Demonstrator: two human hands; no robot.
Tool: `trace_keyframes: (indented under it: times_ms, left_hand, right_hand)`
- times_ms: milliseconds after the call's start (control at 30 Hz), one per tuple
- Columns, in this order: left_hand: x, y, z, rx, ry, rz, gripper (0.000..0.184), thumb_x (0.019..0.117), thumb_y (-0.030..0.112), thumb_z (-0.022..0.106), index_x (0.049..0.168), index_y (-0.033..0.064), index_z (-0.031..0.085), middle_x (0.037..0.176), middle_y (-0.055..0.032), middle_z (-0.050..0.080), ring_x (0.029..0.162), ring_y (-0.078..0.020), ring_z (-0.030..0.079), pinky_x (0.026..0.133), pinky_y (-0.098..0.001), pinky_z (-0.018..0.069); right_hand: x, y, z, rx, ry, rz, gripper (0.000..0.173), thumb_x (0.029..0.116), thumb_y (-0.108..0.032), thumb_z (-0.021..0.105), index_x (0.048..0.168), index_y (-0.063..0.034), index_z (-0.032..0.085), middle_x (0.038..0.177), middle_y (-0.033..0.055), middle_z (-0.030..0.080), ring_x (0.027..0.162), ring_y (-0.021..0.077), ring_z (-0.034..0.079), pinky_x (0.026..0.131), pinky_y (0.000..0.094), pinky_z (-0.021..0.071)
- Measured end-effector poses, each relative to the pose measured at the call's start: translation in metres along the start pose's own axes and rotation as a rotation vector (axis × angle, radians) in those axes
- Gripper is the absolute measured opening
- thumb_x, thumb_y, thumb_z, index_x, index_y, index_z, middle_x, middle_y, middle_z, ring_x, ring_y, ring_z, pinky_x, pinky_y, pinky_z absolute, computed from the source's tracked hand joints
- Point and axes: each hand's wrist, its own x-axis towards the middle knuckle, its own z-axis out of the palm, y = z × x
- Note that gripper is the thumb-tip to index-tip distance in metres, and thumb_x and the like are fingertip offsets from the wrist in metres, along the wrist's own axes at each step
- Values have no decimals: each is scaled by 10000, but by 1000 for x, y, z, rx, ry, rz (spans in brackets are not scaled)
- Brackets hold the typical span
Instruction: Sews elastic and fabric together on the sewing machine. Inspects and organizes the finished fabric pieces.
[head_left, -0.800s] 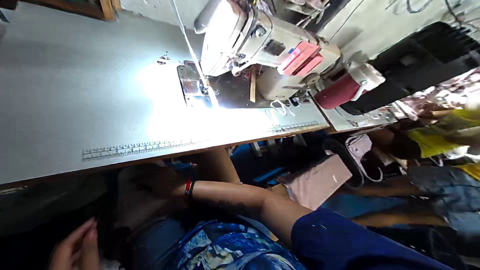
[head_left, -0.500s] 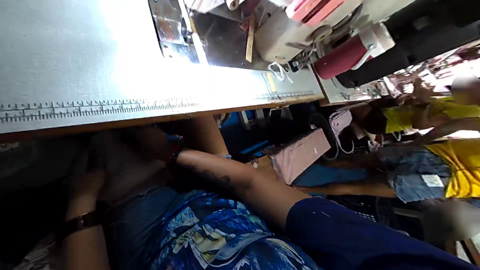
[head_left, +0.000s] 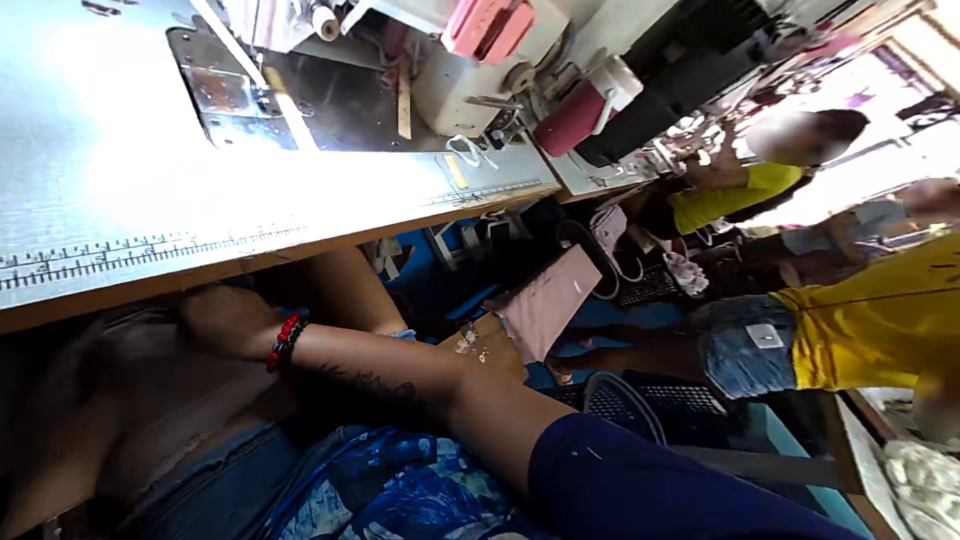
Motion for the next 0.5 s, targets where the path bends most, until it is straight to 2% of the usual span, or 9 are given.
trace_keyframes:
  times_ms: [100, 200, 267, 333, 367, 400, 433, 500]
  left_hand:
    - [4, -5, 4, 71, 47, 54, 462, 1063, 276, 506, 1423, -11, 536, 1340, -301, 597, 1257, -434, 583, 1076, -590, 438]
    - [2, 20, -1, 118, 45, 42, 386, 1043, 158, 550, 1369, -47, 580, 1319, -313, 615, 1247, -459, 592, 1080, -598, 433]
    - [1, 31, -3, 162, 35, 28, 394, 1032, 123, 558, 1390, -41, 568, 1349, -302, 603, 1274, -439, 581, 1096, -570, 432]
    - [1, 31, -4, 197, 18, 74, 457, 983, 76, 582, 1430, -13, 554, 1487, -316, 475, 1398, -461, 452, 1158, -591, 359]
    - [2, 33, -5, 181, -2, 83, 459, 958, 59, 615, 1410, -11, 574, 1536, -317, 409, 1440, -464, 389, 1177, -593, 331]
    - [2, 36, -5, 151, -25, 76, 419, 941, 59, 655, 1352, -9, 614, 1560, -303, 376, 1454, -443, 371, 1177, -576, 340]
    - [2, 38, -6, 120, -38, 69, 366, 914, 56, 688, 1272, -12, 651, 1561, -283, 380, 1449, -418, 384, 1165, -558, 369]
    - [2, 39, -14, 73, -38, 90, 276, 854, 63, 743, 1104, -44, 694, 1492, -257, 477, 1395, -385, 458, 1128, -543, 418]
  right_hand:
    - [-13, -4, -17, -19, -120, 68, 260, 996, -96, 632, 1240, -16, 676, 1194, 189, 689, 1108, 352, 668, 871, 564, 562]
    - [-24, -2, -27, -76, -170, 127, 253, 1013, -128, 607, 1211, 18, 669, 1185, 218, 686, 1109, 387, 666, 870, 595, 547]
    - [-29, 3, -29, -75, -144, 93, 276, 1010, -180, 625, 1224, -13, 676, 1171, 216, 697, 1100, 396, 673, 875, 618, 543]
    - [-34, 9, -29, -6, -106, -57, 317, 1002, -224, 648, 1275, -65, 673, 1139, 195, 714, 1079, 378, 682, 894, 612, 540]
    - [-36, 12, -29, 54, -73, -177, 319, 998, -224, 656, 1276, -68, 678, 1104, 182, 724, 1049, 357, 691, 897, 593, 543]
    - [-39, 14, -31, 109, -39, -296, 297, 995, -208, 659, 1247, -53, 686, 1058, 171, 731, 1004, 335, 702, 884, 573, 551]
    - [-41, 14, -34, 146, -10, -388, 259, 992, -191, 657, 1201, -42, 694, 1015, 156, 732, 958, 308, 708, 864, 553, 561]
    - [-44, 16, -44, 181, 6, -464, 204, 986, -160, 655, 1133, -27, 702, 954, 140, 727, 893, 278, 708, 827, 530, 561]
